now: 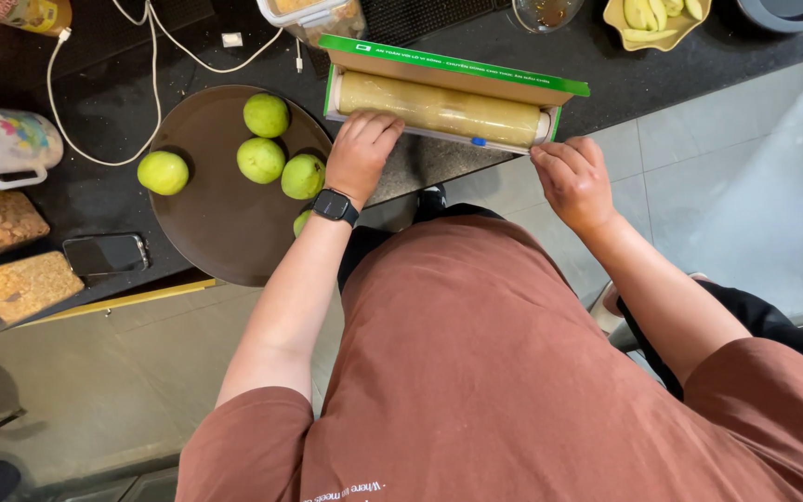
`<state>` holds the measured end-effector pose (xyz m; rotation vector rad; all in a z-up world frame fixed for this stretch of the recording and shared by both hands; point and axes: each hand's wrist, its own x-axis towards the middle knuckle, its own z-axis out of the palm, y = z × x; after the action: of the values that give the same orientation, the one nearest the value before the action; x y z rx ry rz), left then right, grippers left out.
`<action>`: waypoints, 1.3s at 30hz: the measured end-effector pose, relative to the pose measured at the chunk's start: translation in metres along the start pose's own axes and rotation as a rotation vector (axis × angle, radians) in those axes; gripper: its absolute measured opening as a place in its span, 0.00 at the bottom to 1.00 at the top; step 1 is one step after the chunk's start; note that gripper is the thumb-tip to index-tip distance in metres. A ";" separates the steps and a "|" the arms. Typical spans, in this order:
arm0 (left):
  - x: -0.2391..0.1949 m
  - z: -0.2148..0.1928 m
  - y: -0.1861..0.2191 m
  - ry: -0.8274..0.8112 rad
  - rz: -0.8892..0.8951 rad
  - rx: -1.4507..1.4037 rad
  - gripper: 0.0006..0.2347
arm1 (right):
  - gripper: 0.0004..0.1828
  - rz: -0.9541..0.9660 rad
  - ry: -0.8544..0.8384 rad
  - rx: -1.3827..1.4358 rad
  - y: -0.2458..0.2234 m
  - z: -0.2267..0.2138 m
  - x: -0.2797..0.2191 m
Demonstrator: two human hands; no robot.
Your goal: Wrapping individual green fruits in plastic wrap at a counter
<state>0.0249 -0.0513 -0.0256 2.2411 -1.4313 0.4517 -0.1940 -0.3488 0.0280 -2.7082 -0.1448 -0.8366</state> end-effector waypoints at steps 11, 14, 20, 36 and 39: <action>0.010 -0.009 -0.005 0.021 0.088 0.001 0.05 | 0.03 -0.078 0.024 0.045 0.001 -0.003 0.009; 0.015 -0.020 -0.005 -0.019 0.084 -0.024 0.04 | 0.02 -0.052 0.016 0.094 -0.003 -0.008 0.017; 0.021 -0.024 -0.012 -0.171 0.098 -0.128 0.05 | 0.04 0.032 -0.093 0.280 0.010 -0.023 0.027; 0.060 -0.017 0.035 -0.251 0.112 -0.341 0.09 | 0.04 0.186 -0.351 0.129 0.009 0.002 -0.002; 0.051 -0.009 0.032 -0.193 0.114 -0.326 0.11 | 0.07 0.178 -0.296 0.129 0.009 0.001 -0.004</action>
<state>0.0163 -0.0976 0.0129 1.9898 -1.6051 0.0297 -0.1954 -0.3569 0.0229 -2.6579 -0.0197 -0.3614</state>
